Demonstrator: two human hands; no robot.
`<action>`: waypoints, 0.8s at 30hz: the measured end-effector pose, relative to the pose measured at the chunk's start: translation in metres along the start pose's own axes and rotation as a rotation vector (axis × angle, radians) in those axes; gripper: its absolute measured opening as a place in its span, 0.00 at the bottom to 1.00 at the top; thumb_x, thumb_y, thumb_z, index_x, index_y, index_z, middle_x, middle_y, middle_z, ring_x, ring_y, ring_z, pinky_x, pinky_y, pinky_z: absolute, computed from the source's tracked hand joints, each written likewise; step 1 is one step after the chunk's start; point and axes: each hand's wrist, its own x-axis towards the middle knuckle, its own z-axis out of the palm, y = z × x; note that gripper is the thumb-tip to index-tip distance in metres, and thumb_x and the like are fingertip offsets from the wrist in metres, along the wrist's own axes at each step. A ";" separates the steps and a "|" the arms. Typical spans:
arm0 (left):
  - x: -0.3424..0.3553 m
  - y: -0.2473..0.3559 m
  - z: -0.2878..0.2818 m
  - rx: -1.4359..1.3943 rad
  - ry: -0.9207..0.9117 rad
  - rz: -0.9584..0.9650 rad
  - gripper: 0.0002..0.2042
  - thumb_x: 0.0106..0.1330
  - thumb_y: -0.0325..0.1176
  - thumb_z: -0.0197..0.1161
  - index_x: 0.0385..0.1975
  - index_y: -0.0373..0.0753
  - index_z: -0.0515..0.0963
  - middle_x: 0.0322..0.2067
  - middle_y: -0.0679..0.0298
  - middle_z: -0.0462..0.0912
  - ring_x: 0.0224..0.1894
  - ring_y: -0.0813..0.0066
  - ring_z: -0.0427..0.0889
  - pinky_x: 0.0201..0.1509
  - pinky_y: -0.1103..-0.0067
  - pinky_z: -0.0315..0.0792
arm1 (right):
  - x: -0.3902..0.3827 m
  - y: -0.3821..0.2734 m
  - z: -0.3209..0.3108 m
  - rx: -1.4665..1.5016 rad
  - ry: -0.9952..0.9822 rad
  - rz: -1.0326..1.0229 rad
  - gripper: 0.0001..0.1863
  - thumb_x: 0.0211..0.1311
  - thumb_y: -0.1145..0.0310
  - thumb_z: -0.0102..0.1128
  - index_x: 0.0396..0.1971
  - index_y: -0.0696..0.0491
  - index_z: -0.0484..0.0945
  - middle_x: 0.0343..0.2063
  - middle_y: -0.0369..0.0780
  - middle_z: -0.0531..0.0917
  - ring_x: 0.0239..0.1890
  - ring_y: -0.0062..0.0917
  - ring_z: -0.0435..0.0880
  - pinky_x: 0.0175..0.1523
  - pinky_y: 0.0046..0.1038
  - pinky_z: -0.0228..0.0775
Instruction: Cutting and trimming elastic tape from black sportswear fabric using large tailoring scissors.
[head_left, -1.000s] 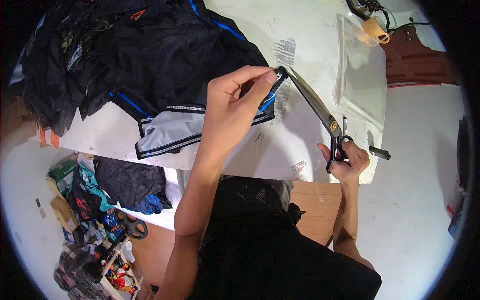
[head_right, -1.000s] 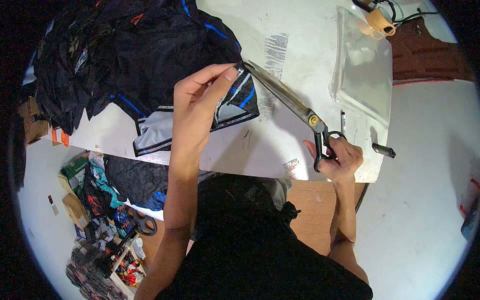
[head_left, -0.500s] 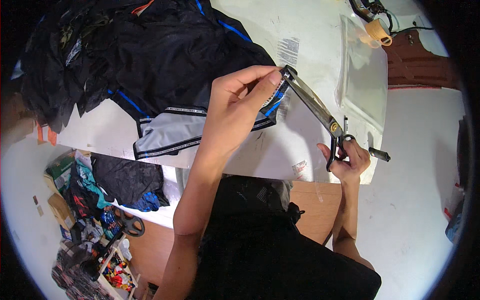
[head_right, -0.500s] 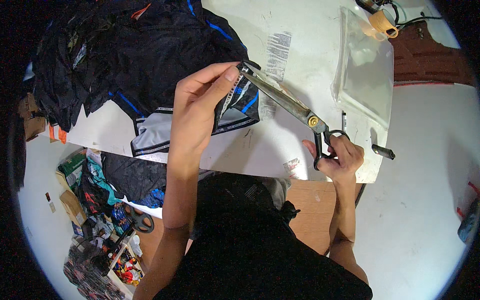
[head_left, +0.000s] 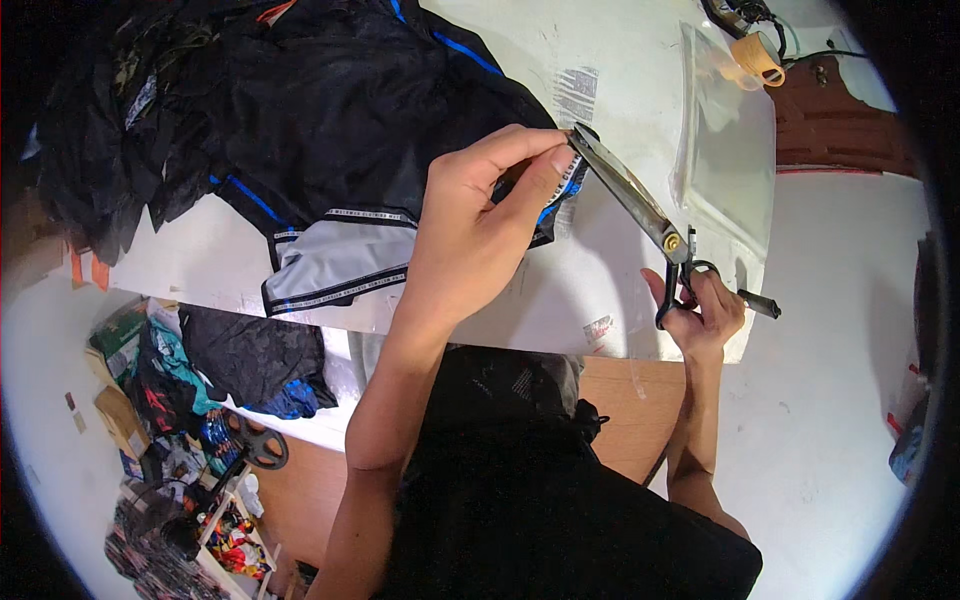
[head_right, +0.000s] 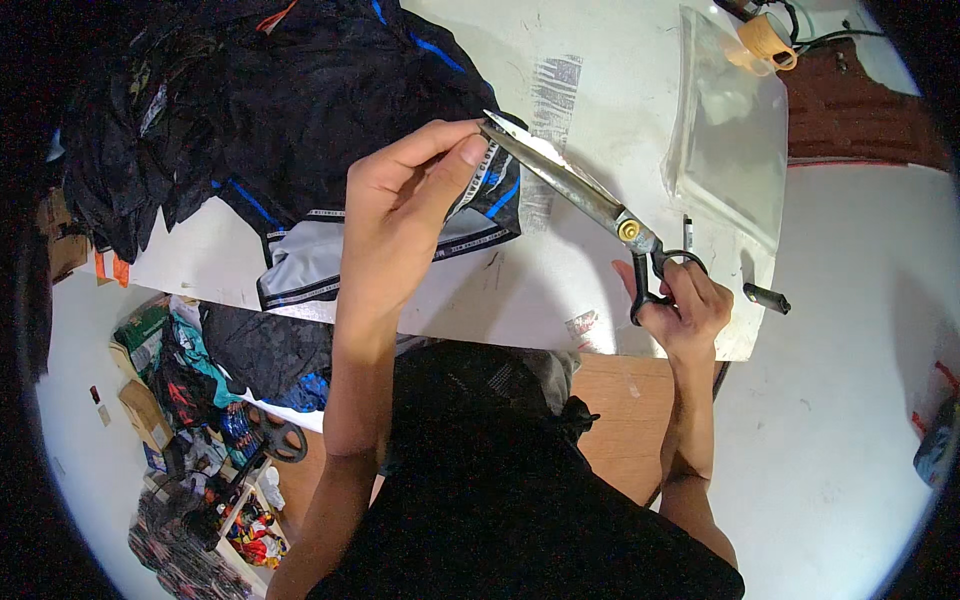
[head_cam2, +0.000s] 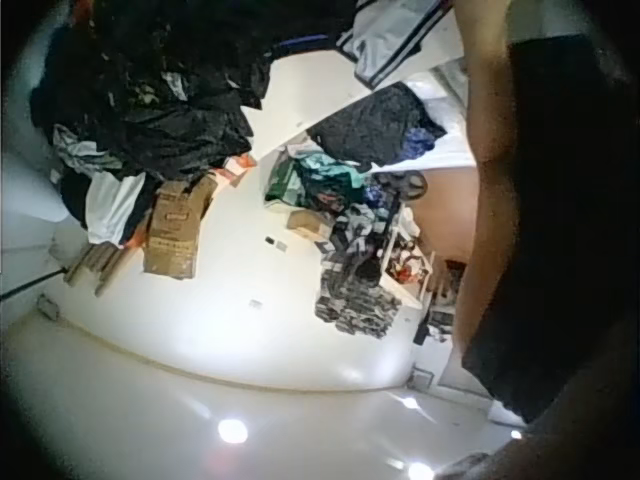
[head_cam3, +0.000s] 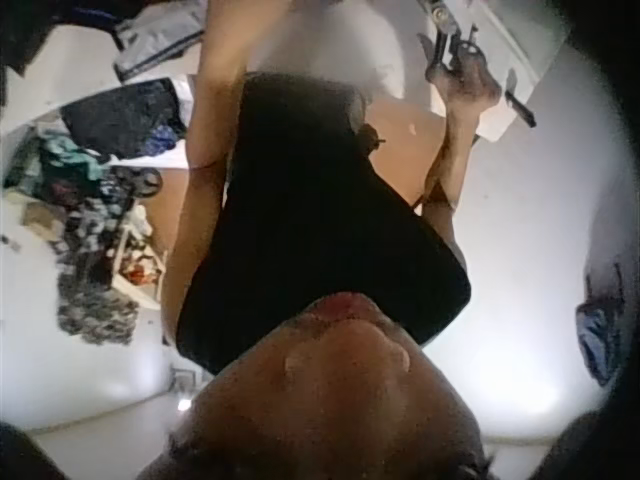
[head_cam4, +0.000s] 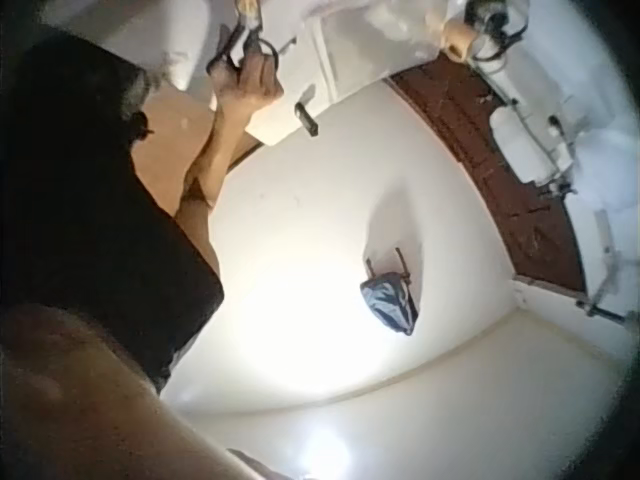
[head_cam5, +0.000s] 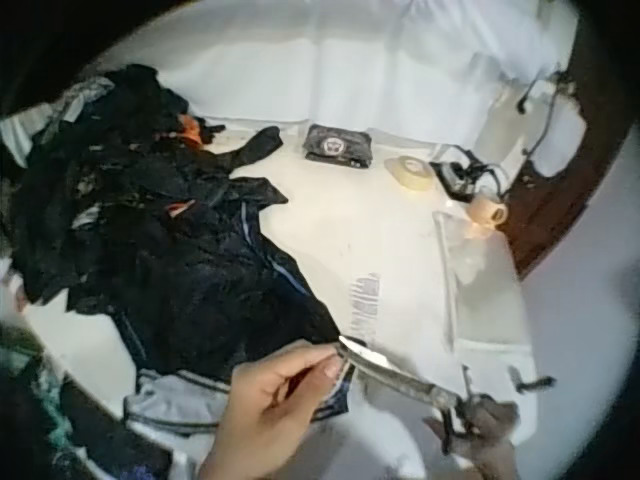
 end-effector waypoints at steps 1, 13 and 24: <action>0.000 0.001 0.000 -0.004 -0.006 -0.016 0.07 0.61 0.24 0.57 0.36 0.27 0.77 0.25 0.64 0.80 0.27 0.87 0.71 0.31 0.87 0.66 | 0.000 0.000 0.001 -0.017 0.006 0.005 0.20 0.30 0.71 0.77 0.15 0.55 0.69 0.09 0.32 0.63 0.09 0.17 0.59 0.14 0.18 0.50; -0.004 -0.003 -0.001 0.049 -0.011 -0.037 0.07 0.62 0.24 0.58 0.36 0.29 0.78 0.27 0.66 0.80 0.27 0.88 0.70 0.30 0.88 0.64 | -0.004 0.001 0.000 0.030 0.009 0.108 0.22 0.37 0.73 0.76 0.10 0.54 0.64 0.07 0.32 0.62 0.09 0.18 0.56 0.15 0.19 0.46; 0.005 -0.054 -0.081 0.895 0.577 0.371 0.11 0.58 0.26 0.61 0.41 0.36 0.77 0.28 0.62 0.79 0.27 0.80 0.75 0.29 0.84 0.68 | -0.033 -0.019 0.033 0.543 -0.135 0.709 0.22 0.42 0.64 0.76 0.10 0.55 0.68 0.09 0.26 0.62 0.14 0.10 0.55 0.17 0.17 0.44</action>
